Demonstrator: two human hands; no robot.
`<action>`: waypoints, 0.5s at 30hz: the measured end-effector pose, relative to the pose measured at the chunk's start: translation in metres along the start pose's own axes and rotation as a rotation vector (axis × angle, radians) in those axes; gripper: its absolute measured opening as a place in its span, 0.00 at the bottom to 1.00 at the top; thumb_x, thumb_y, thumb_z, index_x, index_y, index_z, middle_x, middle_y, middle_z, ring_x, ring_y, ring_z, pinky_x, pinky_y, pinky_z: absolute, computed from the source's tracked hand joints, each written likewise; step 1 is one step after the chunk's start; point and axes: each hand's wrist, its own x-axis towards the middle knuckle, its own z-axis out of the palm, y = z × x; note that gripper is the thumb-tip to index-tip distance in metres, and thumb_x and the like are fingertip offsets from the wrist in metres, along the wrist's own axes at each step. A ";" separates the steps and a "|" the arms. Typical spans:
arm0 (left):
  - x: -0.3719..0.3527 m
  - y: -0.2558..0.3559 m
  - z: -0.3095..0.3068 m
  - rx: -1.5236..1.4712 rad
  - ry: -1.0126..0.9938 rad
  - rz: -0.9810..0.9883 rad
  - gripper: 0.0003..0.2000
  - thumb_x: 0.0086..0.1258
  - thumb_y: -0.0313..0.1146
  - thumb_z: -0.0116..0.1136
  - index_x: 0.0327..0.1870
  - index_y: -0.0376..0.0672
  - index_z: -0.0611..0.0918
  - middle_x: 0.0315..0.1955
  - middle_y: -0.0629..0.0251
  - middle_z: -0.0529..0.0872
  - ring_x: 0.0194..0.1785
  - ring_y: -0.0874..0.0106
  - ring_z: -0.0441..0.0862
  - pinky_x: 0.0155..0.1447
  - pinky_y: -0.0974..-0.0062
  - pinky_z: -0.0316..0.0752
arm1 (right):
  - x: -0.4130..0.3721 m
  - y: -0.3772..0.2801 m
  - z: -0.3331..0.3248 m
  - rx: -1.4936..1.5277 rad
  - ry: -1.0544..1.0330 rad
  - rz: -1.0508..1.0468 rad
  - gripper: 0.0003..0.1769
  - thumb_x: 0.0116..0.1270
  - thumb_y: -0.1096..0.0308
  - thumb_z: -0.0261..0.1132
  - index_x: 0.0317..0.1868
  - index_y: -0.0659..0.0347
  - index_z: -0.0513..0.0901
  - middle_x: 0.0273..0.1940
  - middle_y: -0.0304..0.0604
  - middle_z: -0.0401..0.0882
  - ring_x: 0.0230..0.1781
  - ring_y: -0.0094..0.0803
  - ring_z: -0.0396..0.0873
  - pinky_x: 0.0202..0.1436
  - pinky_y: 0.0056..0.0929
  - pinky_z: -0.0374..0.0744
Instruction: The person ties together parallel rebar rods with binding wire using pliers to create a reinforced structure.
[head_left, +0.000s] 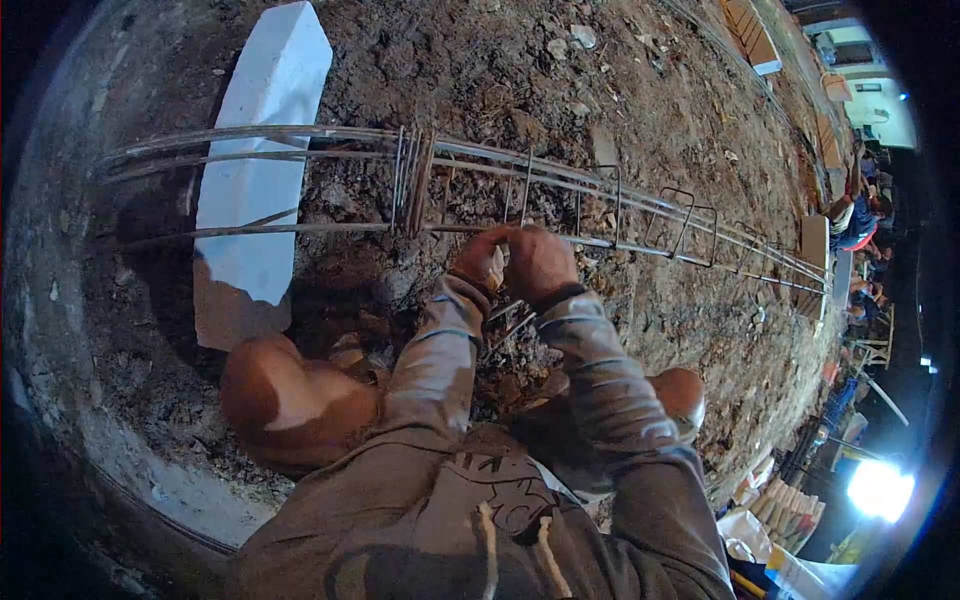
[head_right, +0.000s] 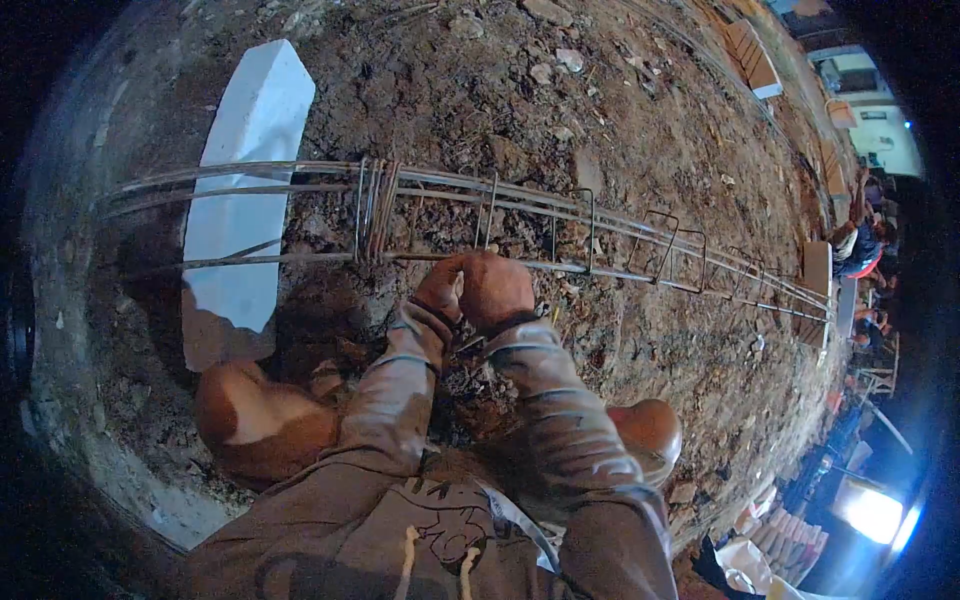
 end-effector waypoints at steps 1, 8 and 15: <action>0.003 0.005 -0.004 -0.225 -0.003 -0.460 0.18 0.63 0.38 0.52 0.51 0.42 0.74 0.37 0.63 0.80 0.37 0.72 0.77 0.42 0.74 0.73 | 0.007 0.003 -0.005 -0.021 -0.013 -0.113 0.08 0.50 0.69 0.57 0.32 0.59 0.77 0.30 0.52 0.77 0.31 0.51 0.77 0.33 0.46 0.75; 0.020 0.022 0.018 -0.885 0.506 -1.112 0.15 0.63 0.38 0.51 0.49 0.42 0.76 0.30 0.65 0.81 0.29 0.68 0.78 0.40 0.70 0.73 | 0.018 0.030 -0.021 0.035 0.116 -0.170 0.05 0.53 0.66 0.60 0.29 0.57 0.76 0.30 0.50 0.77 0.29 0.50 0.77 0.31 0.44 0.74; 0.016 0.021 0.016 -0.909 0.436 -1.004 0.15 0.65 0.34 0.54 0.50 0.38 0.76 0.41 0.62 0.81 0.40 0.68 0.81 0.48 0.71 0.75 | 0.006 0.042 0.017 0.185 0.060 0.492 0.16 0.56 0.55 0.60 0.32 0.60 0.81 0.25 0.53 0.78 0.29 0.47 0.79 0.33 0.40 0.74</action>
